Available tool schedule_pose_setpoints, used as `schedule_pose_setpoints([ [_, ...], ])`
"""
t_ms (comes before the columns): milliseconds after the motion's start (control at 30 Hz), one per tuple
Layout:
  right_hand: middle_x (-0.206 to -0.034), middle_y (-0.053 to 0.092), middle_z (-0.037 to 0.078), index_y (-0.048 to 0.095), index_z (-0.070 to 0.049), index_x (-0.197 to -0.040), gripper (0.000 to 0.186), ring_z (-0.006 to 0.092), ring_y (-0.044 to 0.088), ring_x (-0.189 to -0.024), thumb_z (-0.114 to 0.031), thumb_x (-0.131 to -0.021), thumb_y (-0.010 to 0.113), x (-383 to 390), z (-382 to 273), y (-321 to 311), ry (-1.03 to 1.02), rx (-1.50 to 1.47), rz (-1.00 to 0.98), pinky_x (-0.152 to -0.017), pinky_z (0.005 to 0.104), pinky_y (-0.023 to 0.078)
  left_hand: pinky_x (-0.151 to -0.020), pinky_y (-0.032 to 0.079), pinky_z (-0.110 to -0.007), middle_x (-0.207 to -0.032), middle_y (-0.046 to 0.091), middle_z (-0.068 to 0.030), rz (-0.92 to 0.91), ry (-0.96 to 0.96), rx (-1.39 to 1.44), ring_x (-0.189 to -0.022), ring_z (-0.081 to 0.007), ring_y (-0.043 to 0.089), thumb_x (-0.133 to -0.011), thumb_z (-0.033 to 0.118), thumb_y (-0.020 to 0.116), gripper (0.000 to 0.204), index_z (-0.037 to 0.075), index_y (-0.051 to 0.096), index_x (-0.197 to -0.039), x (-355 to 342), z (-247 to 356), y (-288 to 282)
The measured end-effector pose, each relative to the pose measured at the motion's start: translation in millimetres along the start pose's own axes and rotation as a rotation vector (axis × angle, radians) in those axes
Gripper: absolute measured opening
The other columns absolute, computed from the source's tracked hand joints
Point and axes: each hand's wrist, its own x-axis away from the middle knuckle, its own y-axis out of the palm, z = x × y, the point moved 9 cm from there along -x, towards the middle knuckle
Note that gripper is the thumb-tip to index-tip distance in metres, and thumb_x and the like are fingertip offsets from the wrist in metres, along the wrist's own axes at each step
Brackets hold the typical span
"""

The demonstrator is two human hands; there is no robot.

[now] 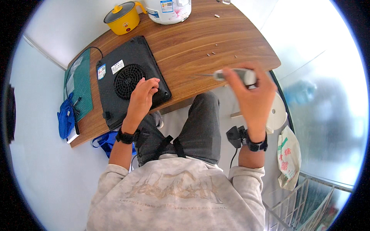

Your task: The person uses a screwdriver to remove several screws from the bottom of a black electronic device, then flips the device to access the other side and continues unscrewing. After removing the screws, the person sets the device aside and disassembles a pen on the table.

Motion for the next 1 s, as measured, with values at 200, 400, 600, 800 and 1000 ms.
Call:
schedule_pose_setpoints([
  [200,-0.079,0.067,0.002,0.067,-0.001,-0.095,0.023,0.0095,0.059,-0.071,-0.023,-0.101,0.066,-26,44,-25,0.049,-0.244,0.259,-0.062,0.0233,0.046,-0.108,0.046,-0.047,-0.112,0.069,-0.0123,0.047,0.041,-0.175,-0.107,-0.0360,0.065,-0.093,0.003,0.063,0.019,0.008,0.062,-0.111,-16,-1,11],
  [400,-0.090,0.070,0.014,0.064,-0.005,-0.102,0.020,0.0187,0.070,-0.083,-0.024,-0.097,0.065,-58,89,40,0.237,0.131,-0.149,-0.073,0.0342,0.053,-0.103,0.049,-0.044,-0.124,0.066,-0.0113,0.023,0.014,-0.251,-0.117,-0.0326,0.062,-0.092,0.011,0.068,0.026,0.010,0.066,-0.118,-4,30,-12],
  [600,-0.106,0.072,0.017,0.069,-0.012,-0.105,0.021,0.0412,0.068,-0.098,-0.024,-0.088,0.069,-74,126,134,-0.110,0.582,-0.405,-0.083,0.0513,0.055,-0.094,0.051,-0.041,-0.115,0.064,-0.0095,-0.034,-0.181,-0.218,-0.112,-0.0319,0.061,-0.089,0.009,0.071,0.024,0.008,0.069,-0.113,45,12,-81],
  [800,-0.109,0.072,0.014,0.071,-0.013,-0.104,0.019,0.0388,0.067,-0.106,-0.023,-0.088,0.070,-86,154,176,-0.028,0.736,-0.461,-0.087,0.0516,0.054,-0.101,0.047,-0.042,-0.124,0.057,-0.0114,-0.076,-0.476,-0.241,-0.118,-0.0329,0.058,-0.088,0.005,0.071,0.033,0.007,0.065,-0.121,119,-38,-136],
  [1000,-0.109,0.072,0.014,0.072,-0.014,-0.104,0.018,0.0386,0.066,-0.108,-0.022,-0.088,0.068,-87,165,181,-0.079,0.612,-0.424,-0.088,0.0506,0.054,-0.104,0.049,-0.042,-0.149,0.052,-0.0103,-0.044,-0.430,-0.279,-0.129,-0.0335,0.056,-0.082,-0.003,0.072,0.056,0.016,0.063,-0.133,137,-59,-139],
])
